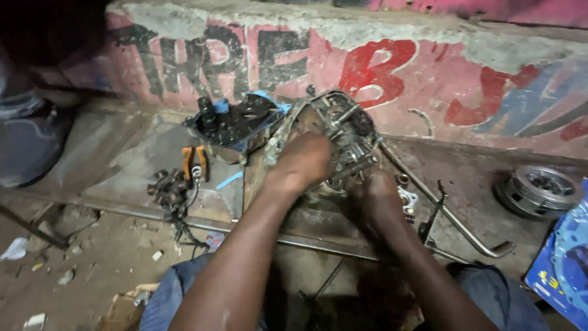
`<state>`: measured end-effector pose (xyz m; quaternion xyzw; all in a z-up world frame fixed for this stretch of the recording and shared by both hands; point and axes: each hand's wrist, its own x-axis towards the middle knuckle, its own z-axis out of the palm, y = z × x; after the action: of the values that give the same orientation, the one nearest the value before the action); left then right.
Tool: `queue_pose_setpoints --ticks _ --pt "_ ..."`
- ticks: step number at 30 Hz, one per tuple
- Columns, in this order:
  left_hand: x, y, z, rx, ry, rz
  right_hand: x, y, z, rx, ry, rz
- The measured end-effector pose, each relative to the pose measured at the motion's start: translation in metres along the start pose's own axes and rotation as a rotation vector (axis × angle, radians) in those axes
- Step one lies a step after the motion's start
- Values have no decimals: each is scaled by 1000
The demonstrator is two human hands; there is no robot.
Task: The person works on a disassembled engine block placed on a low metal table. They use a wrench to tighten bolts on the cylinder head, then remove and reinsert a valve spring assembly by hand, and continue adjusting components within the engine block.
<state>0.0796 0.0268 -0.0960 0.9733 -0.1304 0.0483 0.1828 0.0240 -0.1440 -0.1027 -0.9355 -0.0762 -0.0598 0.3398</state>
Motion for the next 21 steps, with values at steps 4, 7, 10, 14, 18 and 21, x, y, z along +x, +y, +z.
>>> queue_pose_setpoints --ticks 4,7,10,14,18,21 --pt "-16 17 -20 -131 -57 -80 28 52 25 -71 -11 -39" --pt "-6 10 -12 -38 -15 1 32 56 24 -115 2 -116" --pt "-14 15 -15 -35 -27 12 14 36 18 -127 -18 -193" --pt "-14 20 -18 -32 -35 -16 -1 19 16 69 63 -155" --pt "-12 25 -21 -91 -18 -85 5 34 22 118 78 -28" --pt "-29 43 -38 -46 -66 -145 -1 17 15 127 92 -46"
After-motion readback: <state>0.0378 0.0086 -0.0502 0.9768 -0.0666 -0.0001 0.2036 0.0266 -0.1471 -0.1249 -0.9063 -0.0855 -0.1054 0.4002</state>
